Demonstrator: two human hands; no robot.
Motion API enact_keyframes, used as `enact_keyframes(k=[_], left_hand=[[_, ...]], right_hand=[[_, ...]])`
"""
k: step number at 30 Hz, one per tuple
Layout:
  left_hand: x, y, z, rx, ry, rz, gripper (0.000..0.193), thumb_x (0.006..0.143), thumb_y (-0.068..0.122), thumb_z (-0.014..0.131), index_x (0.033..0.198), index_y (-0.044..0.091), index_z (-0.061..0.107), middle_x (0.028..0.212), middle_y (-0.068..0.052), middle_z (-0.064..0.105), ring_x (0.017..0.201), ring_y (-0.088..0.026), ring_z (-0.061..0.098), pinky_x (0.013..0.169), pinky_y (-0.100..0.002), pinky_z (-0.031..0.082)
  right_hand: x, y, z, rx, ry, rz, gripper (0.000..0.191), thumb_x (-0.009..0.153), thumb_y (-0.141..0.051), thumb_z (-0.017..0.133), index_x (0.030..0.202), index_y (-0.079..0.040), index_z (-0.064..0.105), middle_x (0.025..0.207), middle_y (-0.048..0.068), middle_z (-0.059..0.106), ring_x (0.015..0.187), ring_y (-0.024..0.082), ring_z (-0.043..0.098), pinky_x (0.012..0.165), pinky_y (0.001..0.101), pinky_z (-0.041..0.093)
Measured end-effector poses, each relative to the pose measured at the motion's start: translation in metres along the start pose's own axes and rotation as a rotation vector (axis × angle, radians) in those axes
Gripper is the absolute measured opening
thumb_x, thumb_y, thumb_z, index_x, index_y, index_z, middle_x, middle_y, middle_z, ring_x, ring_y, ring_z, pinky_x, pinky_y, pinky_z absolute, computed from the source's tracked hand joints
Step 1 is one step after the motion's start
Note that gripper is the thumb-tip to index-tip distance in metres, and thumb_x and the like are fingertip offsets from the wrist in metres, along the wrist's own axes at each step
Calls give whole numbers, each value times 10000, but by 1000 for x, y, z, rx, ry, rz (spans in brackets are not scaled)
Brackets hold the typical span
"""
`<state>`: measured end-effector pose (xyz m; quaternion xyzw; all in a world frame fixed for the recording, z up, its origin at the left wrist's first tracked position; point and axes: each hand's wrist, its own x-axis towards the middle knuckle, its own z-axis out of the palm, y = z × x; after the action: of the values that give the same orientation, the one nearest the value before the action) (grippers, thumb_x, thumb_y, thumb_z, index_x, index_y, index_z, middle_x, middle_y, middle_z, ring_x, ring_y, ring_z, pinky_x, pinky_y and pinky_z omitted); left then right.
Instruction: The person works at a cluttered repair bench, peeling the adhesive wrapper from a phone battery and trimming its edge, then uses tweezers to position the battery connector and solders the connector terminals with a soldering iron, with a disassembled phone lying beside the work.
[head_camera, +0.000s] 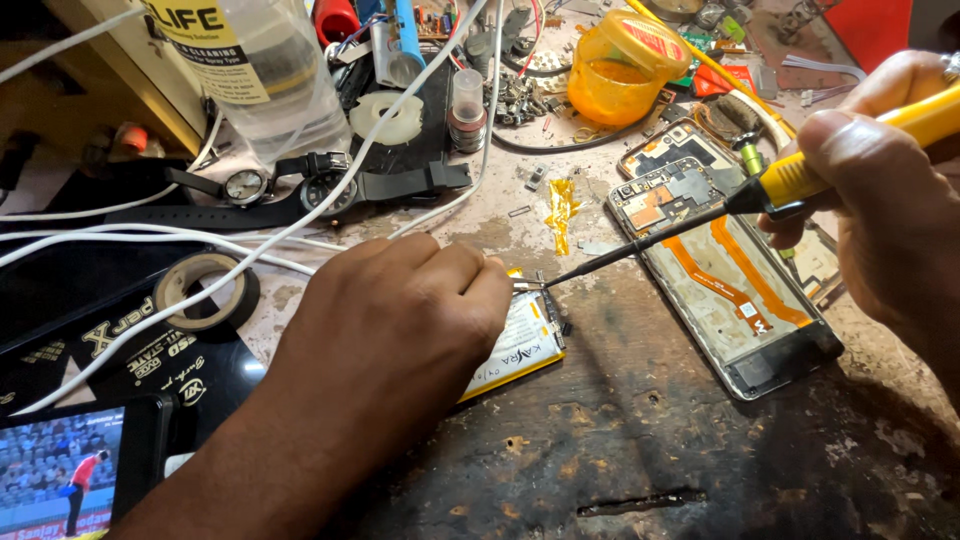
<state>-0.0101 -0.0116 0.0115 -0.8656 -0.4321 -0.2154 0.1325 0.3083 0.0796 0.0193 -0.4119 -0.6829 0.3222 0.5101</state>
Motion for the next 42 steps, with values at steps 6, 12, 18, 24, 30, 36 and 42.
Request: enact_keyframes(k=[6, 12, 18, 24, 30, 36, 42], left_hand=[[0, -1, 1, -20, -11, -9, 40, 750, 76, 667, 735, 41, 656, 712, -96, 682, 710, -271, 690, 590, -424, 534], [-1, 0, 2, -31, 12, -8, 39, 731, 81, 664, 714, 53, 644, 694, -87, 667, 707, -277, 684, 595, -424, 532], [-1, 0, 1, -23, 5, -1, 41, 718, 83, 662, 698, 62, 633, 686, -84, 660, 694, -273, 678, 577, -422, 526], [0, 1, 3, -6, -19, 0, 72, 718, 82, 661, 665, 68, 614, 665, -82, 646, 680, -262, 675, 548, -413, 516], [-1, 1, 3, -3, -4, 4, 83, 725, 94, 660, 664, 71, 609, 658, -81, 642, 671, -264, 673, 534, -417, 511], [-1, 1, 5, 3, 27, -1, 103, 741, 96, 663, 657, 84, 606, 653, -74, 640, 663, -258, 667, 527, -413, 503], [-2, 1, 6, 4, 51, 23, 117, 740, 103, 667, 647, 91, 597, 650, -68, 636, 664, -248, 665, 526, -401, 500]], right_hand=[[3, -2, 1, 44, -3, 63, 141, 1009, -183, 591, 1053, -90, 494, 788, 95, 562, 644, 195, 600, 565, 379, 540], [7, -4, 9, 136, 24, 143, 128, 1037, -150, 593, 980, -76, 505, 794, 92, 577, 594, 179, 617, 522, 354, 518], [6, -7, 10, 83, 24, 129, 107, 1016, -149, 589, 989, -84, 510, 801, 94, 587, 596, 177, 625, 533, 351, 532], [1, -8, 7, 6, -21, -45, 177, 1032, -193, 587, 988, -54, 486, 771, 109, 578, 573, 182, 607, 573, 353, 575], [-13, -12, -2, -298, -36, -206, 273, 1071, -272, 562, 1015, -18, 483, 755, 140, 579, 610, 204, 643, 654, 367, 609], [-1, 0, -1, -75, -36, -85, 234, 1034, -241, 591, 988, -47, 469, 814, 132, 560, 620, 213, 621, 599, 396, 598], [3, 7, -3, 21, -37, -16, 200, 1038, -207, 587, 1016, -73, 440, 828, 123, 549, 629, 209, 601, 579, 412, 573]])
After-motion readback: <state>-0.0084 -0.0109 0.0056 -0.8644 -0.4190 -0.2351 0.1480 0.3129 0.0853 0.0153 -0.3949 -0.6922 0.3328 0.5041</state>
